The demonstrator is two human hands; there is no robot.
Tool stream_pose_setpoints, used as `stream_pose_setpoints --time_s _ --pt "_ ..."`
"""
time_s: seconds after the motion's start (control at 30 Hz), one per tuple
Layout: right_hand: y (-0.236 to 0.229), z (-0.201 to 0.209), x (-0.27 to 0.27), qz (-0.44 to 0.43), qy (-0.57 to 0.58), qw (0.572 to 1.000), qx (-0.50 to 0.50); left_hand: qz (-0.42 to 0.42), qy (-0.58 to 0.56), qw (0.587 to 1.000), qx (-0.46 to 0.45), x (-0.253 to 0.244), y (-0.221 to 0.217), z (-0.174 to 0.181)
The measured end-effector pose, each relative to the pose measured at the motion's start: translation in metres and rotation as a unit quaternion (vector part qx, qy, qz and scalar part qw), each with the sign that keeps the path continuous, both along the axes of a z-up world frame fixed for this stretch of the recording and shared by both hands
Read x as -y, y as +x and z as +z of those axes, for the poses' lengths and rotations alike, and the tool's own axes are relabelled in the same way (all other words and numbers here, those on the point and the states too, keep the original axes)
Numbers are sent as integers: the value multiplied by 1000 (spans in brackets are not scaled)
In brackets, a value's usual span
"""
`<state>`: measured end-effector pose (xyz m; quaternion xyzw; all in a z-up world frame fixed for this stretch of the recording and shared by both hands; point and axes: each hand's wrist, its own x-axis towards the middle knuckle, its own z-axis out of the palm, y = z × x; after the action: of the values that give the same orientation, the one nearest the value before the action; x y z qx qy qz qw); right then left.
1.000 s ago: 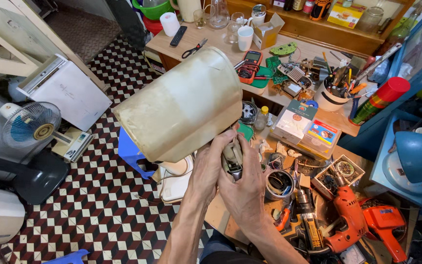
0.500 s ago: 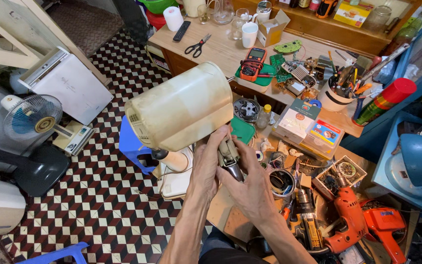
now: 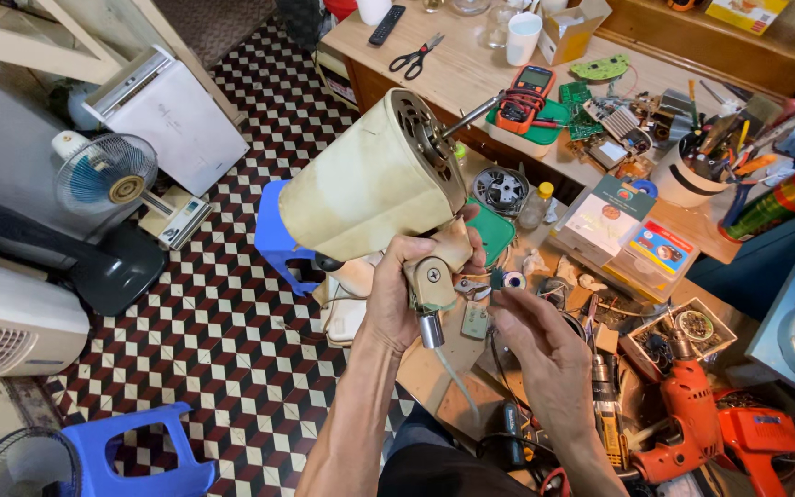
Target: The person uses a power drill to remove screws from a beige plastic housing, then manipulates small internal components and wires with their hands. They reassemble the housing and attach a cylindrical nozzle to a white base unit on the workbench.
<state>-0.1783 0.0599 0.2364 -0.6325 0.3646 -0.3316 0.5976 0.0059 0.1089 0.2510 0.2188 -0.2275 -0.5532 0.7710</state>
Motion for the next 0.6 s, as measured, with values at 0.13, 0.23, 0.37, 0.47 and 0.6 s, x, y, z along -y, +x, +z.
stream_pose_setpoints --time_s 0.13,0.23,0.37,0.47,0.6 --pt "-2 -5 -4 5 23 1000 -3 -1 33 999 -25 -1 -2 -4" --pt "-5 -7 -7 33 40 998 21 10 78 997 -27 -1 -5 -8" --pt "-8 -13 -13 82 86 993 12 66 192 979 17 0 -13 -20" --pt "-12 -18 -18 140 74 985 -62 113 249 961 32 4 -16 -32" --pt "-15 -21 -28 147 63 980 -122 166 237 954 76 5 -19 -47"
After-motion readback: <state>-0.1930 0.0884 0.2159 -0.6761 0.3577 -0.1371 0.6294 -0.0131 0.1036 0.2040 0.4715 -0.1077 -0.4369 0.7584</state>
